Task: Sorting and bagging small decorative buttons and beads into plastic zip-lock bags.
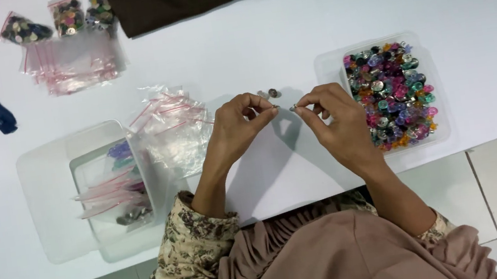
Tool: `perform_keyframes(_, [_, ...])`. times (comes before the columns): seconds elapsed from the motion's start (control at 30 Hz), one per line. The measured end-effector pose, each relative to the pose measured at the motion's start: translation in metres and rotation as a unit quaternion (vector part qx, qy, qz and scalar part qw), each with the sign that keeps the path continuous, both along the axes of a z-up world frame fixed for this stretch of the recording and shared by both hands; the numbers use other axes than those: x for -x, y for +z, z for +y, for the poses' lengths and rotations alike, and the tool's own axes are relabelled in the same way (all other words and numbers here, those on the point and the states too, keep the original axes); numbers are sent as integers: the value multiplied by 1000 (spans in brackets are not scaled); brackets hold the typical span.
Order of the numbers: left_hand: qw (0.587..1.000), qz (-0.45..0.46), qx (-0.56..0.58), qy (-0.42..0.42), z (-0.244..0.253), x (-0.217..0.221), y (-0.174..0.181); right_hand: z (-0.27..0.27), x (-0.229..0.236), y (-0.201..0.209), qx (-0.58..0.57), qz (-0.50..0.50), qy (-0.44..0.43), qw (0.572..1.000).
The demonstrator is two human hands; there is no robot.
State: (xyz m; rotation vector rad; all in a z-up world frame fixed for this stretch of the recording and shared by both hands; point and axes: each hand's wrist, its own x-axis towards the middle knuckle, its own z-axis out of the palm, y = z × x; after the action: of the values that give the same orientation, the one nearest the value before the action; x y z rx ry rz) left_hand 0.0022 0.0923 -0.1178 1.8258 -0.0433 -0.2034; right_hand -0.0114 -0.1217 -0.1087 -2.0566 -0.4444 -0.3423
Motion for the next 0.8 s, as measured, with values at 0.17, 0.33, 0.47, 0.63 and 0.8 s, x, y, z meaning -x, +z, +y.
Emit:
perform_keyframes(0.17, [998, 41, -37, 22, 13, 2, -9, 16, -10, -38, 12, 79, 0, 997])
perform_keyframes(0.33, [996, 39, -67, 34, 11, 0, -17, 20, -16, -53, 20, 105, -5, 994])
perform_keyframes(0.47, [993, 14, -108, 43, 10, 2, -19, 23, -16, -54, 58, 96, -3, 994])
perform_keyframes(0.63, [991, 0, -130, 41, 9, 2, -17, 23, -18, -56, 79, 86, -3, 993])
perform_keyframes(0.8, [990, -8, -133, 43, 7, 1, -21, 20, -13, -58, 72, 68, -11, 995])
